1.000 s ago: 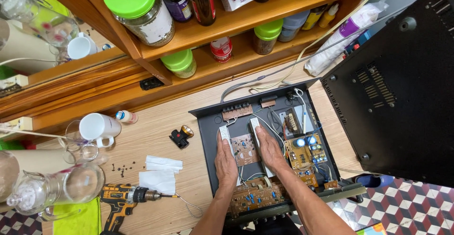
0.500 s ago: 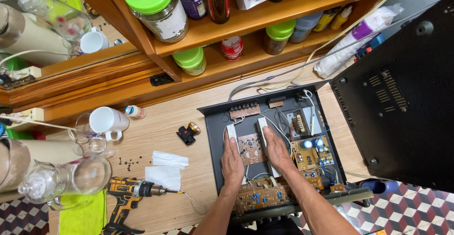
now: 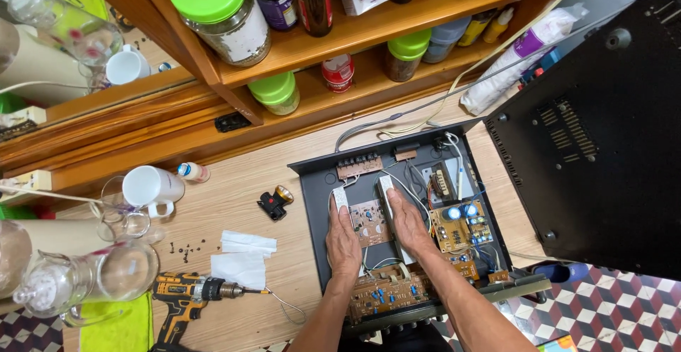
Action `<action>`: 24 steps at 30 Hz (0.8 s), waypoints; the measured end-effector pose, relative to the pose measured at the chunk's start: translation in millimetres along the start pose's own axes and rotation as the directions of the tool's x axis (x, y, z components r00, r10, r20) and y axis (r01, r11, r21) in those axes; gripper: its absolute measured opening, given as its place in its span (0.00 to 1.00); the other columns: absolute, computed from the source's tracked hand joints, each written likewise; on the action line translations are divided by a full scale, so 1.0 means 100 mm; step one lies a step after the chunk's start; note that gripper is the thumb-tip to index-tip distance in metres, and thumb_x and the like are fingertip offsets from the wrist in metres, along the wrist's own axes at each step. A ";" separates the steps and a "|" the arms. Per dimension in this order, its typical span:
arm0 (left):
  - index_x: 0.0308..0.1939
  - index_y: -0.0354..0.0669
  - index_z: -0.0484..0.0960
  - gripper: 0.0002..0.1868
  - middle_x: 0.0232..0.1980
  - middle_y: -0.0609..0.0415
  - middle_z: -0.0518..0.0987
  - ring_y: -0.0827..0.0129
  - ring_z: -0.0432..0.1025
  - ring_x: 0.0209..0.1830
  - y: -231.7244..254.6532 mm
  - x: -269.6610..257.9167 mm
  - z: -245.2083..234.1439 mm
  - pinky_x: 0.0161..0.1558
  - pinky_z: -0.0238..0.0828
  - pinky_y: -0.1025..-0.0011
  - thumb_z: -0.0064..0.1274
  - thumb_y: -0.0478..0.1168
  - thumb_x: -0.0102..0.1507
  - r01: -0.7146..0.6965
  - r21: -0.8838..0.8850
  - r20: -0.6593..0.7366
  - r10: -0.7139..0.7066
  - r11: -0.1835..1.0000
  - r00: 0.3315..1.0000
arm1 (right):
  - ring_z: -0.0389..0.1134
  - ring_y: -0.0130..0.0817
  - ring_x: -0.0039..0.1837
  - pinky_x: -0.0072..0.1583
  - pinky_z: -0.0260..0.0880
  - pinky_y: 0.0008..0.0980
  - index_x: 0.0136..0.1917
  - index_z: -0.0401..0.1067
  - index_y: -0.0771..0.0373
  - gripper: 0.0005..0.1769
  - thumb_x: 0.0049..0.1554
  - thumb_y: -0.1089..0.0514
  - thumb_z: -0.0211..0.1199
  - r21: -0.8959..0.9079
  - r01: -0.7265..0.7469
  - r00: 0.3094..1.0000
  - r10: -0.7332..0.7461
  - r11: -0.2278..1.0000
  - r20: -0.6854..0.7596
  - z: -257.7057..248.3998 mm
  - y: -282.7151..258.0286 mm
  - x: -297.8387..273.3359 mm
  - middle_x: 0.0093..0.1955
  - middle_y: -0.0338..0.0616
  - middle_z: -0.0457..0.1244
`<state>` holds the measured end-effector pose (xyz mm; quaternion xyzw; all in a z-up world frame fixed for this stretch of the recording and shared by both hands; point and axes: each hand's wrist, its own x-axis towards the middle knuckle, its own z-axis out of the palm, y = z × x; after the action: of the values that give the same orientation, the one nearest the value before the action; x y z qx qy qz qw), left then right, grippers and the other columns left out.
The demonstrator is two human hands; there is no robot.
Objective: The person works on an open electronic device, likely an amplifier, placed on a wooden table. They use their hands to touch and adjust internal components and wires while occasionally holding a smartphone. A power drill is visible on the table but is not used during the clip.
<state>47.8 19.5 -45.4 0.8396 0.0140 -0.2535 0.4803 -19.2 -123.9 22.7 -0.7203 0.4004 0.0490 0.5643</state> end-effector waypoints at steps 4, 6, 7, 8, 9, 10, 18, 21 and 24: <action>0.89 0.60 0.58 0.35 0.84 0.36 0.68 0.38 0.60 0.84 0.13 -0.07 -0.07 0.84 0.55 0.43 0.28 0.62 0.79 0.027 0.003 0.000 -0.027 1.000 1.000 | 0.48 0.61 0.90 0.89 0.41 0.57 0.85 0.59 0.75 0.52 0.75 0.27 0.32 0.014 0.001 1.000 -0.001 1.000 0.007 -0.02 -0.08 -0.04 0.86 0.69 0.54; 0.89 0.60 0.58 0.35 0.83 0.36 0.68 0.38 0.60 0.84 0.17 -0.09 -0.07 0.84 0.55 0.43 0.28 0.62 0.79 0.024 0.005 -0.001 -0.024 1.000 1.000 | 0.48 0.61 0.90 0.89 0.41 0.57 0.85 0.59 0.75 0.51 0.75 0.27 0.32 0.018 0.006 1.000 -0.006 1.000 0.004 -0.02 -0.08 -0.04 0.86 0.69 0.54; 0.89 0.60 0.59 0.35 0.83 0.36 0.68 0.38 0.60 0.84 0.19 -0.10 -0.08 0.83 0.55 0.43 0.29 0.62 0.79 0.025 0.006 -0.006 -0.025 1.000 1.000 | 0.48 0.61 0.90 0.89 0.41 0.57 0.85 0.59 0.75 0.51 0.75 0.27 0.32 0.020 0.013 1.000 -0.013 1.000 0.006 -0.01 -0.07 -0.04 0.86 0.68 0.54; 0.89 0.60 0.59 0.35 0.83 0.36 0.68 0.38 0.60 0.84 0.18 -0.09 -0.07 0.83 0.55 0.43 0.29 0.62 0.79 0.024 0.008 -0.003 -0.024 1.000 1.000 | 0.48 0.61 0.90 0.89 0.41 0.57 0.85 0.59 0.75 0.51 0.75 0.27 0.32 0.022 0.011 1.000 -0.011 1.000 0.004 -0.02 -0.08 -0.04 0.86 0.68 0.54; 0.89 0.61 0.59 0.35 0.83 0.36 0.69 0.39 0.60 0.84 0.17 -0.08 -0.06 0.83 0.55 0.43 0.28 0.62 0.79 0.027 0.011 -0.006 -0.027 1.000 1.000 | 0.48 0.61 0.90 0.89 0.41 0.58 0.85 0.60 0.75 0.50 0.75 0.28 0.33 0.022 0.016 1.000 -0.016 1.000 -0.002 -0.02 -0.09 -0.04 0.86 0.69 0.54; 0.89 0.61 0.59 0.34 0.82 0.36 0.70 0.39 0.61 0.84 0.15 -0.07 -0.04 0.84 0.56 0.44 0.28 0.62 0.79 0.030 0.014 -0.009 -0.029 0.999 1.000 | 0.49 0.62 0.89 0.88 0.42 0.58 0.84 0.60 0.75 0.49 0.75 0.29 0.34 0.022 0.021 1.000 -0.021 1.000 -0.007 -0.02 -0.09 -0.04 0.86 0.69 0.55; 0.89 0.66 0.58 0.34 0.78 0.34 0.74 0.40 0.66 0.80 0.28 -0.16 -0.12 0.82 0.61 0.44 0.27 0.62 0.79 0.055 0.051 0.003 -0.055 0.997 0.998 | 0.50 0.56 0.90 0.88 0.42 0.55 0.86 0.60 0.68 0.49 0.74 0.27 0.34 0.051 0.004 1.000 -0.004 0.999 -0.003 0.01 0.10 0.11 0.87 0.62 0.55; 0.89 0.66 0.58 0.34 0.79 0.36 0.74 0.41 0.67 0.80 0.25 -0.14 -0.12 0.81 0.62 0.45 0.25 0.63 0.79 0.047 0.061 0.005 -0.048 0.997 0.999 | 0.50 0.55 0.90 0.88 0.43 0.55 0.86 0.60 0.67 0.49 0.74 0.25 0.34 0.067 0.009 1.000 -0.009 0.998 -0.010 -0.02 0.03 0.04 0.87 0.60 0.56; 0.88 0.61 0.60 0.36 0.78 0.38 0.76 0.43 0.69 0.79 0.00 -0.01 -0.01 0.77 0.65 0.52 0.25 0.64 0.77 -0.023 0.038 -0.027 0.025 0.999 0.999 | 0.44 0.52 0.91 0.88 0.38 0.56 0.88 0.54 0.58 0.55 0.65 0.20 0.30 0.045 -0.046 0.999 0.046 0.998 0.004 -0.01 -0.03 0.01 0.90 0.54 0.49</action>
<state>47.7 20.8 -44.4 0.8521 0.0057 -0.2363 0.4670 -16.9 -125.2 25.3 -0.6981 0.4169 0.0539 0.5796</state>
